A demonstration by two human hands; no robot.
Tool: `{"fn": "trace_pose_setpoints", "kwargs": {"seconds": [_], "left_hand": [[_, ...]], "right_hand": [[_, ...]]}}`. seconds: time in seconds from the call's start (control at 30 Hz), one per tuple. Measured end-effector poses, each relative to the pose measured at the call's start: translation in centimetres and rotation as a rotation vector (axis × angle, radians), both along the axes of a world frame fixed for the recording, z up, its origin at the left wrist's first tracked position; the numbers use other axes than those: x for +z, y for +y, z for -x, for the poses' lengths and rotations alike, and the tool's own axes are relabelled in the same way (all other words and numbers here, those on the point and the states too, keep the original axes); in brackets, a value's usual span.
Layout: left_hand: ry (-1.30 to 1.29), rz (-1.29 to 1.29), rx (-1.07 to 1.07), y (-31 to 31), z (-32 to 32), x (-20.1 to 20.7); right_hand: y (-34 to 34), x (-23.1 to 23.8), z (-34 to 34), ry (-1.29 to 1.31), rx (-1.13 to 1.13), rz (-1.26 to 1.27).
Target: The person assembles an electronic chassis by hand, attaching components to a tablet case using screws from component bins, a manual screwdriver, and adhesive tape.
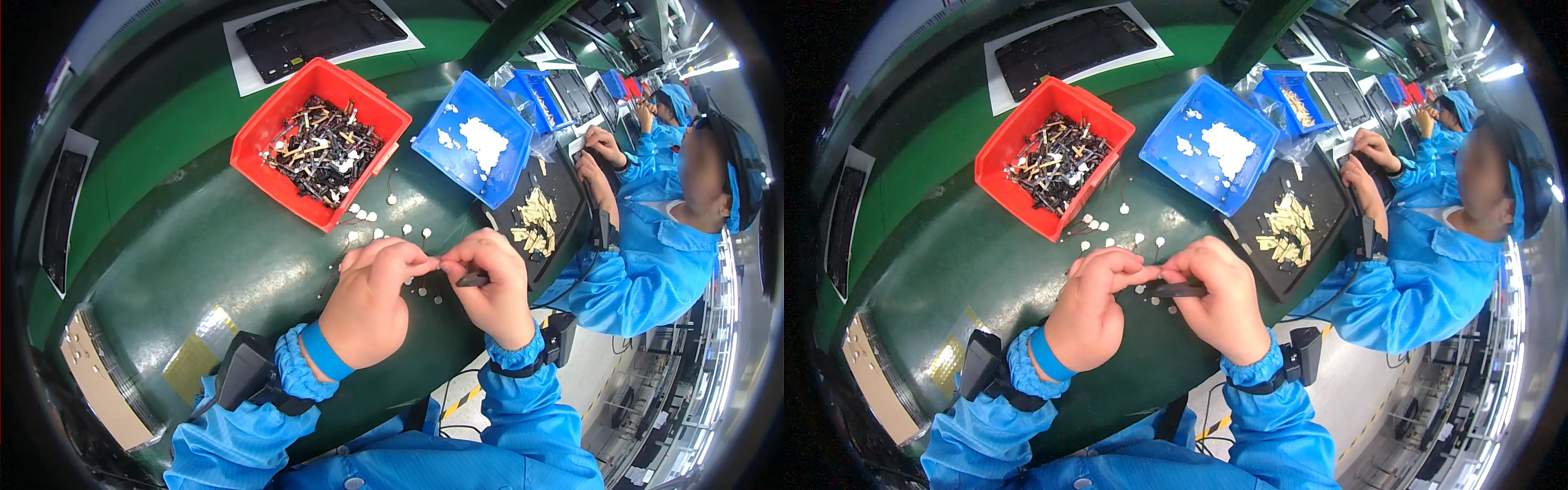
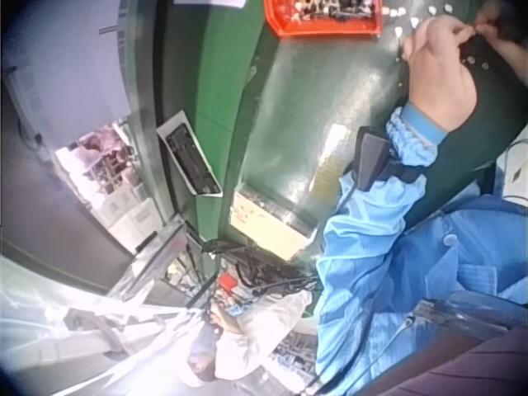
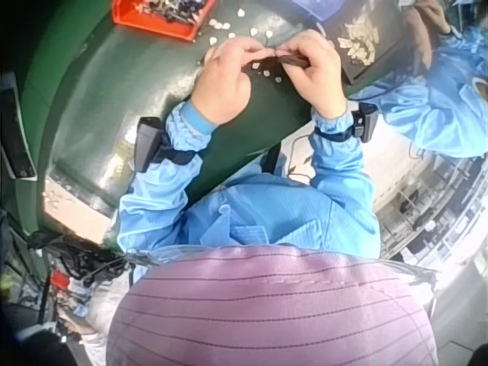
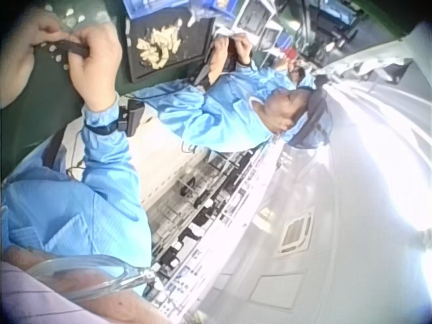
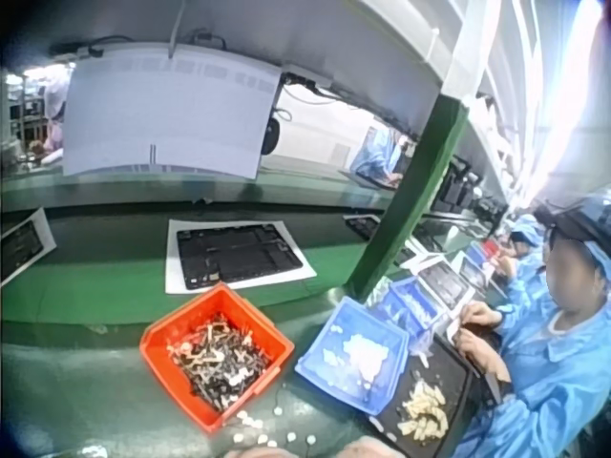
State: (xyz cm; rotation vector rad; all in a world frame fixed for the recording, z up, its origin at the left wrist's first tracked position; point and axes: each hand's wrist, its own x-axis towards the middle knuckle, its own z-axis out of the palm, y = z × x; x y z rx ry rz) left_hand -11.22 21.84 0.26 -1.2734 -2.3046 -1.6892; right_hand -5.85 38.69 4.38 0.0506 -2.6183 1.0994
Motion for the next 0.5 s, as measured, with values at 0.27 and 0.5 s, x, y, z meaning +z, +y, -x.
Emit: {"fn": "trace_pose_setpoints", "kwargs": {"seconds": [0.27,0.5], "left_hand": [[-0.072,0.107,0.042,-0.3,0.0,0.7],[-0.104,0.121,0.145,-0.6,0.1,0.1]], "right_hand": [[5.5,2.5,5.5,0.287,-0.457,-0.453],[1.0,0.9,1.5,0.130,-0.277,-0.389]]}}
